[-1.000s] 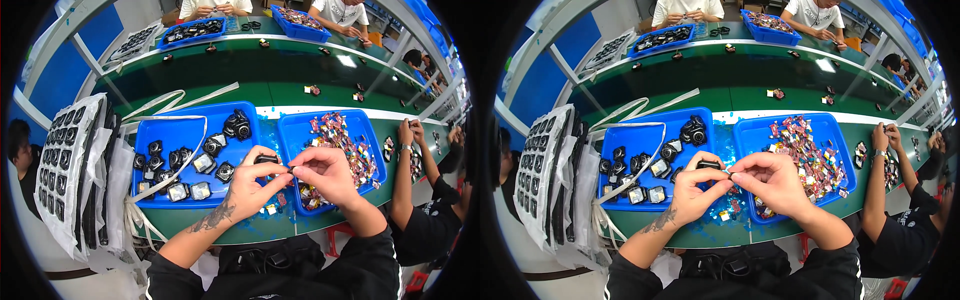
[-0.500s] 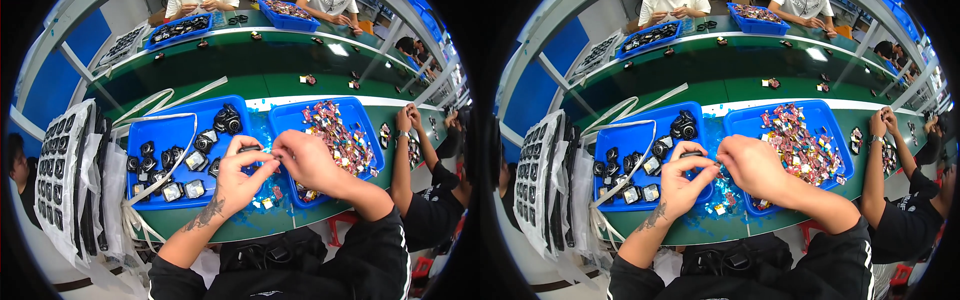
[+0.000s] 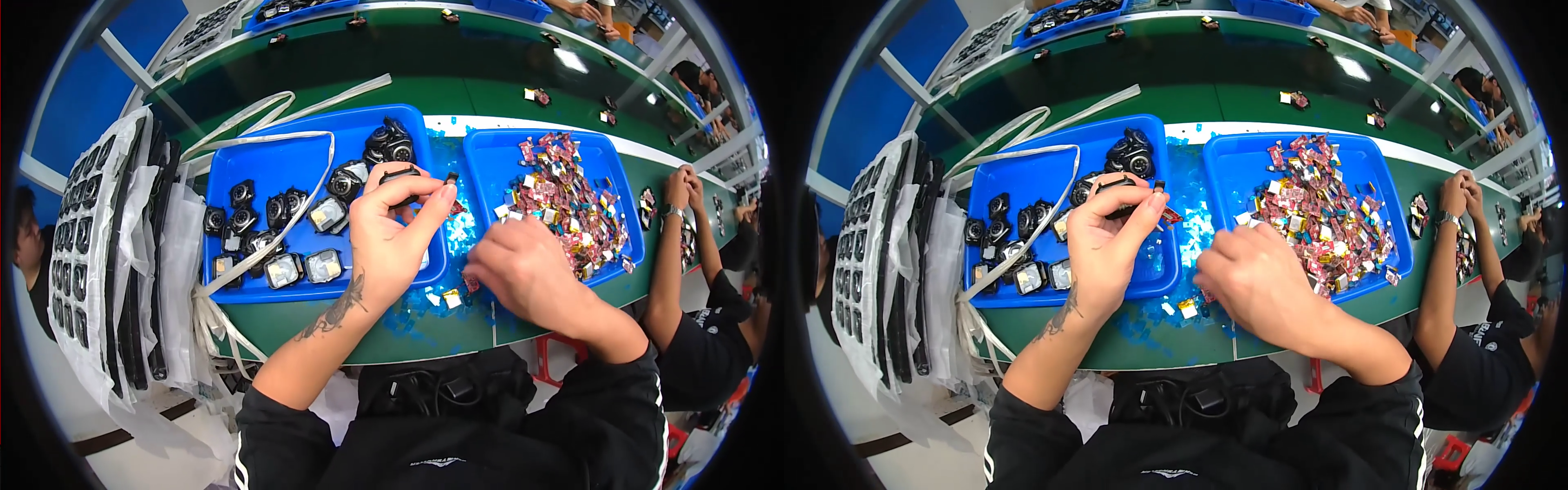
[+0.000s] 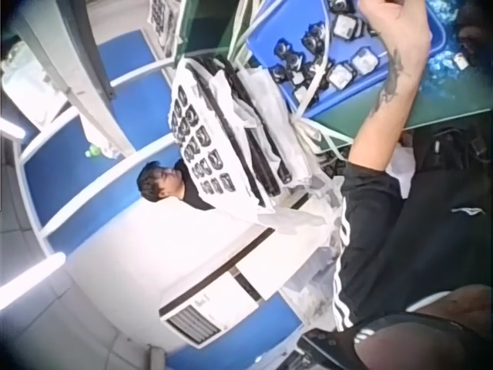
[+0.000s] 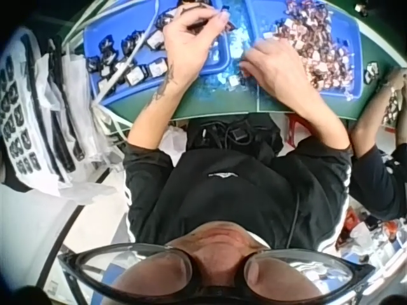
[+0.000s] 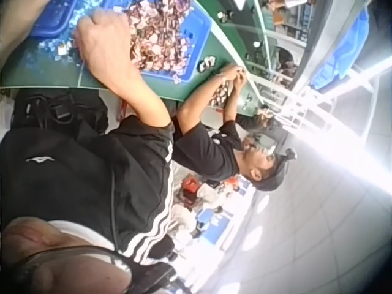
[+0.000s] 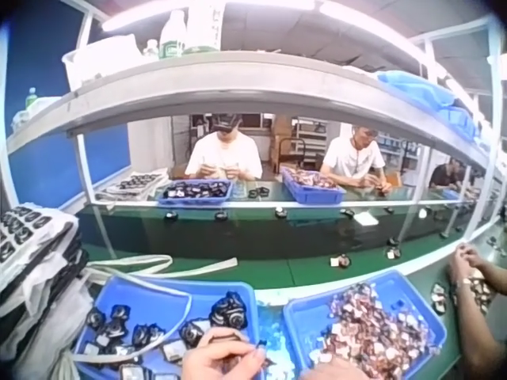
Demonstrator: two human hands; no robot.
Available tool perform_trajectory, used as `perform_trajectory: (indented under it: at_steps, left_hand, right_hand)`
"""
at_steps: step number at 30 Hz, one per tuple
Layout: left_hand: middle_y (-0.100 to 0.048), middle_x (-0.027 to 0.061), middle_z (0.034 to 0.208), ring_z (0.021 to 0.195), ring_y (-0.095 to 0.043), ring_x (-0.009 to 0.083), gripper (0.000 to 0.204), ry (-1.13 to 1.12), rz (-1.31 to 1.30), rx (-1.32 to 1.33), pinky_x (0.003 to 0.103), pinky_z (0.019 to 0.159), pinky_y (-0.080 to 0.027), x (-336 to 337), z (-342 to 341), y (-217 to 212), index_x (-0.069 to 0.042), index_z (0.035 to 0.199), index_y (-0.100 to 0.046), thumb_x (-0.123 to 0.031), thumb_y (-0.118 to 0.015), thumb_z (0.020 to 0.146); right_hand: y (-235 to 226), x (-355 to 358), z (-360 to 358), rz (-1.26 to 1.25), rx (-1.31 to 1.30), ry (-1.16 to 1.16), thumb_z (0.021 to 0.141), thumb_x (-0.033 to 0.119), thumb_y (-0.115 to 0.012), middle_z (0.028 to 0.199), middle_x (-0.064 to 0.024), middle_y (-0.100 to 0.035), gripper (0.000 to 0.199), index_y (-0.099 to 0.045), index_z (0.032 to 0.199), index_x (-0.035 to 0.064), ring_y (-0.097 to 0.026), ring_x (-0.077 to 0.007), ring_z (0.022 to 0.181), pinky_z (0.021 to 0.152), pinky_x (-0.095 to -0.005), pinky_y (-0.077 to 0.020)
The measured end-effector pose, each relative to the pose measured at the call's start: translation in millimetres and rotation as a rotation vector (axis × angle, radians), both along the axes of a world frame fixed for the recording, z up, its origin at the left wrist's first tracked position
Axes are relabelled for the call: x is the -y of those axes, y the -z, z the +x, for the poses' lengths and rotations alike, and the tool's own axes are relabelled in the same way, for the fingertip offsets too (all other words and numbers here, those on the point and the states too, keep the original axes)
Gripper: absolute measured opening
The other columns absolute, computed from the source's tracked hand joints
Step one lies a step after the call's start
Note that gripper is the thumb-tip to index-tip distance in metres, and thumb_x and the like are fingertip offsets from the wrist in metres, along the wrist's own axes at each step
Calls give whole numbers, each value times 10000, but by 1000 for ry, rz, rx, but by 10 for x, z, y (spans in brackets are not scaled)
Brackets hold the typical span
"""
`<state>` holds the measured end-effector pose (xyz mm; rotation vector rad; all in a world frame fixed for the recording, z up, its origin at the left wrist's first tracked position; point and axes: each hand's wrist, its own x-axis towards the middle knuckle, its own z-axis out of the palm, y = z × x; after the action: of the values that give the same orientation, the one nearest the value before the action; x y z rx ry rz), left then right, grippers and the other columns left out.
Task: The worker is assembling small electronic components, possibly smartwatches or portable modules, on a production assembly line.
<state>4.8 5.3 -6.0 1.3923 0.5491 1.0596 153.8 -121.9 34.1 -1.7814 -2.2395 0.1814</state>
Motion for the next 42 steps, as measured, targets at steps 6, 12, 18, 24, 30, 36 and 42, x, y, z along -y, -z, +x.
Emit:
perform_trajectory:
  at_steps: [6,12,18,24,30,36,42]
  left_hand:
    - [-570,55,989,770,-574,72,105,20,23,-23,202,614,-426,28,4,-59,-1,901,-711,-84,-733,841]
    - [-561,52,997,782,-584,70,99,26,-33,28,189,615,-442,56,14,-50,20,899,-704,-61,-725,846]
    - [-568,46,937,801,-541,67,109,116,-166,-25,187,635,-434,42,-31,-20,28,894,-701,-77,-712,867]
    - [-568,65,1041,877,-601,132,88,225,-195,-50,239,775,-474,188,36,-76,43,931,-677,-33,-640,905]
    - [-572,80,1091,882,-551,88,201,289,-233,-28,225,734,-459,226,67,-67,-1,1124,-634,-63,-580,942]
    - [-543,163,1263,1057,-597,209,393,361,-615,303,282,824,-501,127,20,-23,-5,1362,-421,-20,-465,972]
    - [-593,131,1211,1153,-584,202,323,345,-574,185,333,1030,-459,218,31,-111,42,1304,-504,-93,-458,1014]
  right_hand:
    - [101,226,-181,-91,146,-43,783,151,-652,830,-44,-561,118,-621,871,78,-555,-217,867,766,-362,-383]
    - [76,260,-124,19,-55,-24,765,73,-664,855,-37,-591,226,-654,990,81,-554,-228,828,770,-379,-387]
    - [-282,277,270,252,-198,181,709,-30,-702,898,-61,-637,223,-667,904,72,-610,-258,858,737,-374,-459]
    - [-226,-7,208,291,-533,302,769,39,-747,861,-98,-642,180,-686,937,16,-638,-225,744,657,-323,-509]
    - [-82,-201,36,320,-810,294,817,-10,-696,851,-93,-657,120,-684,936,-22,-624,-147,733,658,-259,-490]
    - [-114,-73,17,306,-804,356,830,-3,-689,818,-99,-678,145,-721,971,7,-642,-145,727,634,-262,-501]
    - [2,-157,-127,234,-857,358,821,-3,-705,810,-92,-675,147,-704,968,3,-611,-128,643,601,-261,-486]
